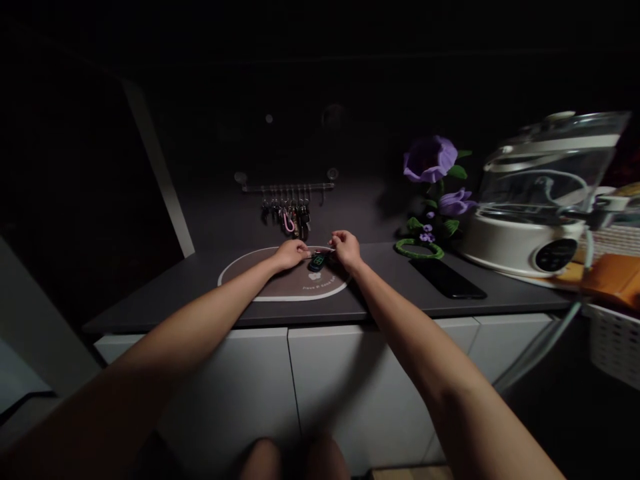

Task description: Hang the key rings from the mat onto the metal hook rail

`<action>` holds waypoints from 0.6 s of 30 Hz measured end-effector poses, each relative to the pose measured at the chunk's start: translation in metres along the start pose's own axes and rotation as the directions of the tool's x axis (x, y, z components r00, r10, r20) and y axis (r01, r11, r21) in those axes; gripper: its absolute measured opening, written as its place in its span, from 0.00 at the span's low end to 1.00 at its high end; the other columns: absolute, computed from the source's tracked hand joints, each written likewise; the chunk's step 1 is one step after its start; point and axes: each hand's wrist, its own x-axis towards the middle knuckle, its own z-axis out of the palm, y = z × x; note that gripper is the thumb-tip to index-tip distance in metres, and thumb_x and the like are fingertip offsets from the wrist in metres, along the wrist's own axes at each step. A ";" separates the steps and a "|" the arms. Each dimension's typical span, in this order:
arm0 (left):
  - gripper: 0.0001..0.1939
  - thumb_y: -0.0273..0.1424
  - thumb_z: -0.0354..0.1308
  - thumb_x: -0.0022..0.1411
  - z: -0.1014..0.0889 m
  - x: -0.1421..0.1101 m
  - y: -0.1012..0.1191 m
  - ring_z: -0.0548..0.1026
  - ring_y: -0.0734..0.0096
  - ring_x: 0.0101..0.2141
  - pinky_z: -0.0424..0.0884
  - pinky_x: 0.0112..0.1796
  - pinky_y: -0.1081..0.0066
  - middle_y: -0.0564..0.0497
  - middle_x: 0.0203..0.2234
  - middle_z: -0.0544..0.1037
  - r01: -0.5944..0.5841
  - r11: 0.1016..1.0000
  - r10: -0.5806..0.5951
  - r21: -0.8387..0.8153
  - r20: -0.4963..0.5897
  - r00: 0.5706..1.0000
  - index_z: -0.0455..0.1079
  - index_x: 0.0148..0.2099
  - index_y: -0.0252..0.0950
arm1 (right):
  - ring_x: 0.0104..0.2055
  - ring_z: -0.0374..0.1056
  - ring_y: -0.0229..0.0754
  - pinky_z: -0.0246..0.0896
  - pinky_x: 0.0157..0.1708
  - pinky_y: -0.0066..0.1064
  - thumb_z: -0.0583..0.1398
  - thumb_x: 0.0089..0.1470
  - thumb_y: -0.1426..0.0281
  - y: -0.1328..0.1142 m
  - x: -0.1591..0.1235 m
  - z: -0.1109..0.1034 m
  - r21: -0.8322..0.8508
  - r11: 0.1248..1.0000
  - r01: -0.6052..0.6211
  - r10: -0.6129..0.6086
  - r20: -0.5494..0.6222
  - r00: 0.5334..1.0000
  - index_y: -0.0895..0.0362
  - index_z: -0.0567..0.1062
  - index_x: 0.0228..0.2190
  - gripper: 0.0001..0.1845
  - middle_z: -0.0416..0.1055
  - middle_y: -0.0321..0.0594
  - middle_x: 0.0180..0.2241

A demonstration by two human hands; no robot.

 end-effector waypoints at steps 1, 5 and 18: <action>0.08 0.31 0.58 0.51 0.003 0.001 0.001 0.68 0.73 0.27 0.62 0.29 0.74 0.50 0.26 0.74 -0.015 1.000 0.015 0.017 -0.001 1.000 0.71 0.33 0.32 | 0.25 0.65 0.32 0.62 0.31 0.27 0.54 0.50 0.73 0.003 0.000 -0.002 -0.092 0.995 0.033 -0.033 -0.006 0.999 0.60 0.70 0.35 0.09 0.71 0.37 0.25; 0.14 0.40 0.56 0.51 0.018 0.002 -0.003 0.67 0.73 0.25 0.59 0.27 0.74 0.50 0.23 0.73 -0.050 0.997 0.050 0.052 -0.003 0.999 0.71 0.31 0.33 | 0.32 0.68 0.37 0.61 0.39 0.30 0.53 0.51 0.72 0.007 0.000 -0.006 -0.415 0.896 0.156 -0.163 0.019 0.987 0.59 0.72 0.37 0.12 0.73 0.41 0.29; 0.16 0.40 0.60 0.42 0.020 0.001 -0.010 0.55 0.80 0.17 0.47 0.21 0.74 0.58 0.11 0.59 0.021 0.992 0.008 -0.126 0.229 0.973 0.61 0.17 0.35 | 0.38 0.69 0.41 0.59 0.41 0.29 0.52 0.53 0.73 0.005 0.001 0.000 -0.610 0.755 0.240 -0.221 0.108 0.969 0.60 0.74 0.39 0.14 0.74 0.45 0.34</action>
